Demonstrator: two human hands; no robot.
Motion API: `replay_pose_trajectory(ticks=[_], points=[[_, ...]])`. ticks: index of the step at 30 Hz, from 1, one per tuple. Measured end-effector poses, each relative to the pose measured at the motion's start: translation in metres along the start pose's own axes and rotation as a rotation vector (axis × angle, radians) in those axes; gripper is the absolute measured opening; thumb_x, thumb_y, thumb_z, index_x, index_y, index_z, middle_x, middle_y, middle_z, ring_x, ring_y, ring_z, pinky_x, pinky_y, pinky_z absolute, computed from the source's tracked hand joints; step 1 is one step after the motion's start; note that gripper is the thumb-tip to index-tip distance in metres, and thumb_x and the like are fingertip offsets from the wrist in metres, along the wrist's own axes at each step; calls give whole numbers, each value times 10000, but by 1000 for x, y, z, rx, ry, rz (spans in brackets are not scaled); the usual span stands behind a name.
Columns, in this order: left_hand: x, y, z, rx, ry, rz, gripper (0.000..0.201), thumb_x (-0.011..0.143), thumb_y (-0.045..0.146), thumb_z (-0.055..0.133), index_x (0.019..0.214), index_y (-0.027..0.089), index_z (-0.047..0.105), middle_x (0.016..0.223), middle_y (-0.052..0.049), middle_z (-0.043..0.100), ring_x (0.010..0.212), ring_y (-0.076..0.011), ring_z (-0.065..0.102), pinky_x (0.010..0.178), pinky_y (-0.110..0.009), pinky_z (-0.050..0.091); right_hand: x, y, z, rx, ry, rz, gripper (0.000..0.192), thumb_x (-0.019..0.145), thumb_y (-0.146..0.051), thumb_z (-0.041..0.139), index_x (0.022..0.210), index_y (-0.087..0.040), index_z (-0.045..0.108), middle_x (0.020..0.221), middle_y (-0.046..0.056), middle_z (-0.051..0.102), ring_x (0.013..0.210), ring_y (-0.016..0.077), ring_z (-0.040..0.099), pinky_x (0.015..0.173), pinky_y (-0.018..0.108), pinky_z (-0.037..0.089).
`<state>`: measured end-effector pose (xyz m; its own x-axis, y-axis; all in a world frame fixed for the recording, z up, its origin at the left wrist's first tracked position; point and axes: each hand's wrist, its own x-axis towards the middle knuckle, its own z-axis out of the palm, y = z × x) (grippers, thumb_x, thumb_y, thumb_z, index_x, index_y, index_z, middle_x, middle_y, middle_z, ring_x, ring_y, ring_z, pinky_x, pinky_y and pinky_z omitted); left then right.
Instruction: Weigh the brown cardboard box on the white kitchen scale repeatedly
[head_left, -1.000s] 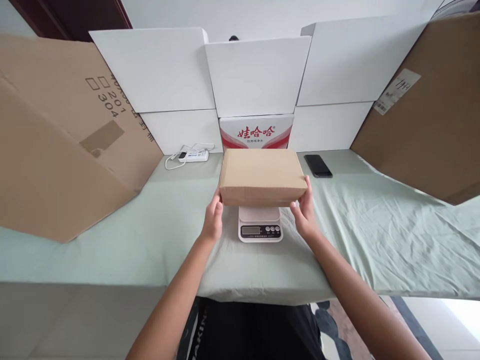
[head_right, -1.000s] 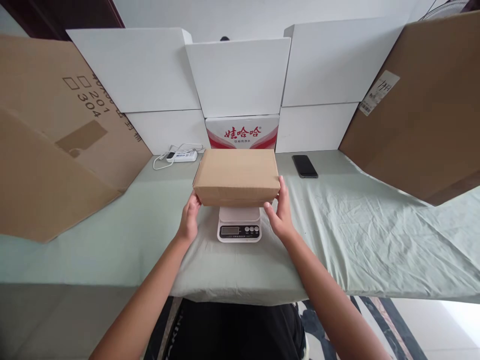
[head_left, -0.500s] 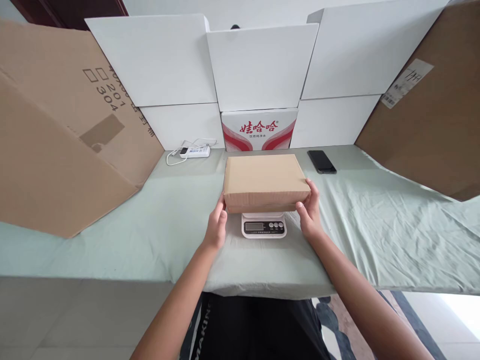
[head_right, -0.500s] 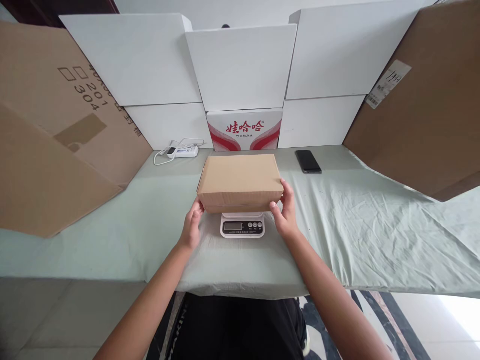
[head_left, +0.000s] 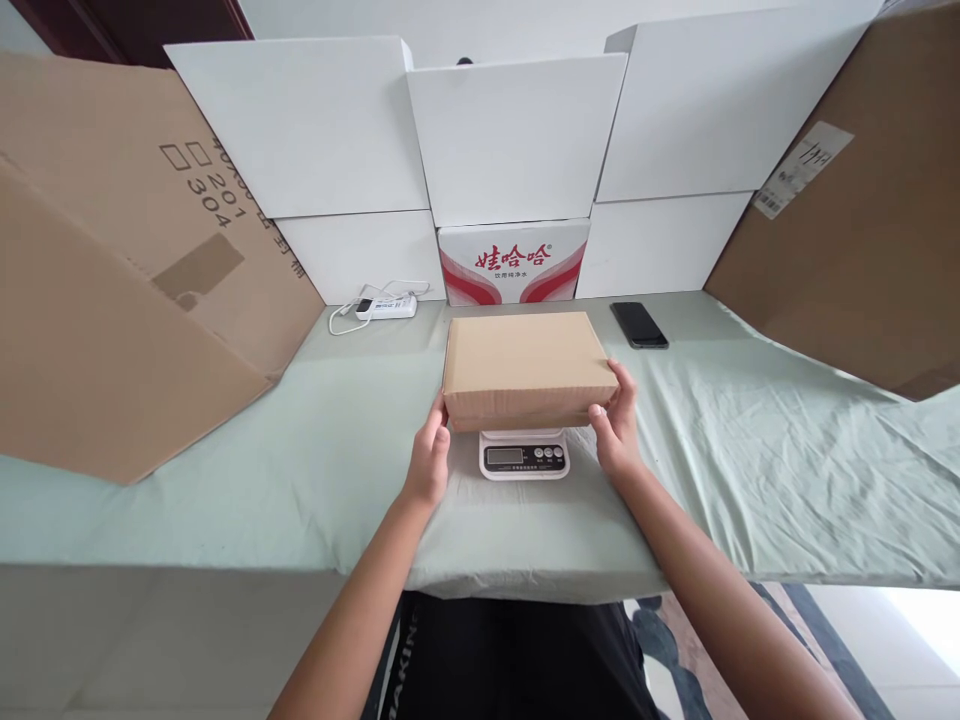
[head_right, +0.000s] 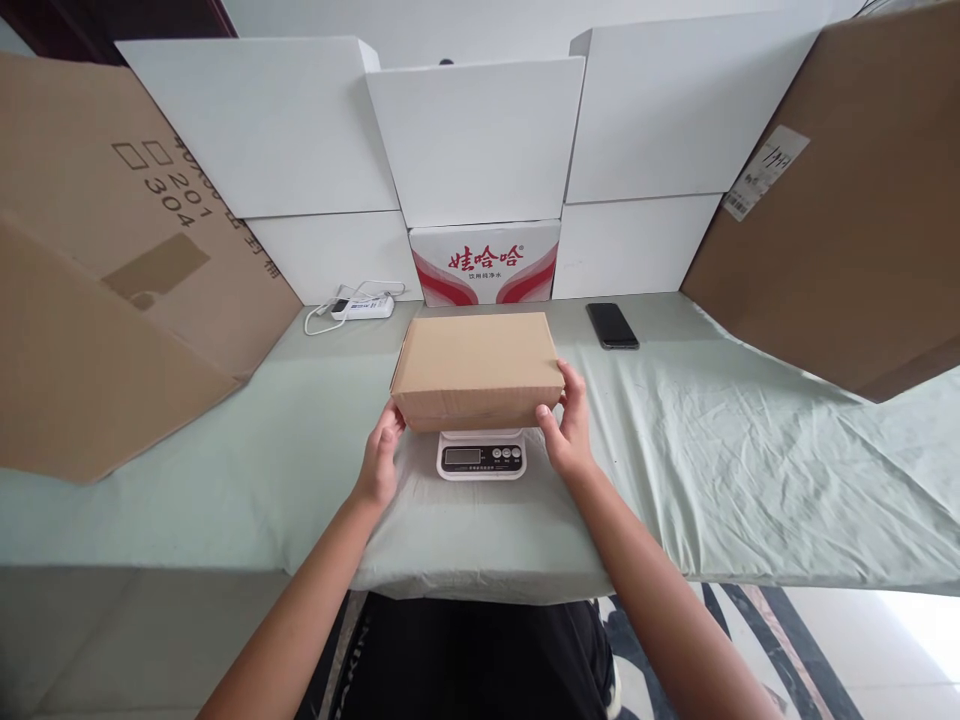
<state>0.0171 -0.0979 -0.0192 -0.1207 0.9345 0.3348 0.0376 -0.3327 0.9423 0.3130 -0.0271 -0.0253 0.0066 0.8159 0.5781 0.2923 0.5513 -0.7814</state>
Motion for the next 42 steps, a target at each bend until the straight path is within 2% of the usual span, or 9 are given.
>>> replay_pose_trajectory(ticks=[4, 9, 12, 19, 23, 26, 35, 39, 42], points=[[2, -8, -6, -20, 41, 15, 940, 1001, 897, 537, 1704, 274, 563, 1826, -137, 523, 1751, -397, 410, 1443, -505, 354, 0, 0, -1, 21, 16, -2, 762, 1015, -702, 606, 1678, -378, 417, 1583, 148, 550, 1451, 404, 606, 1130, 612, 594], [9, -19, -17, -54, 242, 107, 889, 1033, 867, 513, 1762, 361, 473, 1903, -90, 399, 1796, -333, 312, 1467, -495, 300, 7, -1, -4, 114, 246, 11, 699, 1012, -697, 561, 1644, -422, 444, 1391, 103, 605, 1282, 326, 673, 1040, 551, 611], [11, -21, -18, -59, 252, 112, 862, 1043, 865, 494, 1746, 367, 506, 1892, -88, 419, 1793, -337, 315, 1468, -508, 299, 11, -4, -3, 201, 330, 102, 583, 1000, -655, 575, 1532, -416, 545, 1274, 59, 613, 1165, 268, 696, 947, 458, 606], [10, -20, -13, -62, 207, 62, 914, 1011, 896, 515, 1734, 337, 534, 1886, -101, 425, 1784, -361, 336, 1471, -508, 300, 14, -14, -1, 291, 312, 234, 362, 975, -586, 624, 1165, -300, 740, 941, -1, 565, 889, 202, 637, 801, 359, 538], [10, -21, -12, -73, 204, 49, 924, 997, 904, 532, 1724, 333, 549, 1877, -102, 442, 1777, -369, 354, 1468, -521, 309, 14, -18, -3, 200, 251, 240, 348, 1014, -565, 584, 925, -254, 714, 793, -2, 604, 784, 202, 588, 794, 379, 497], [10, -21, -11, -73, 204, 40, 934, 992, 908, 533, 1718, 320, 560, 1869, -106, 457, 1772, -372, 368, 1463, -520, 324, 14, -18, -3, 188, 248, 225, 357, 1025, -559, 578, 876, -254, 689, 776, 0, 618, 778, 205, 586, 785, 378, 483], [8, -18, -9, -60, 124, 27, 922, 1020, 889, 499, 1730, 304, 545, 1869, -95, 460, 1768, -370, 382, 1466, -524, 321, 13, -15, -3, 171, 252, 208, 335, 1020, -534, 543, 903, -255, 688, 800, 9, 628, 798, 219, 596, 796, 392, 492], [8, -10, -6, -36, 86, 17, 872, 1055, 846, 481, 1740, 308, 527, 1856, -92, 486, 1754, -369, 411, 1458, -534, 329, 10, -14, -1, 75, 257, 120, 460, 990, -655, 565, 1209, -272, 696, 1128, 79, 728, 1065, 297, 683, 955, 483, 568], [8, -3, -2, -1, 51, 21, 839, 1073, 826, 464, 1719, 298, 553, 1839, -99, 512, 1747, -375, 422, 1443, -537, 351, 5, -16, 3, 99, 218, 98, 680, 969, -754, 571, 1476, -300, 583, 1381, 123, 676, 1295, 362, 665, 1109, 590, 553]])
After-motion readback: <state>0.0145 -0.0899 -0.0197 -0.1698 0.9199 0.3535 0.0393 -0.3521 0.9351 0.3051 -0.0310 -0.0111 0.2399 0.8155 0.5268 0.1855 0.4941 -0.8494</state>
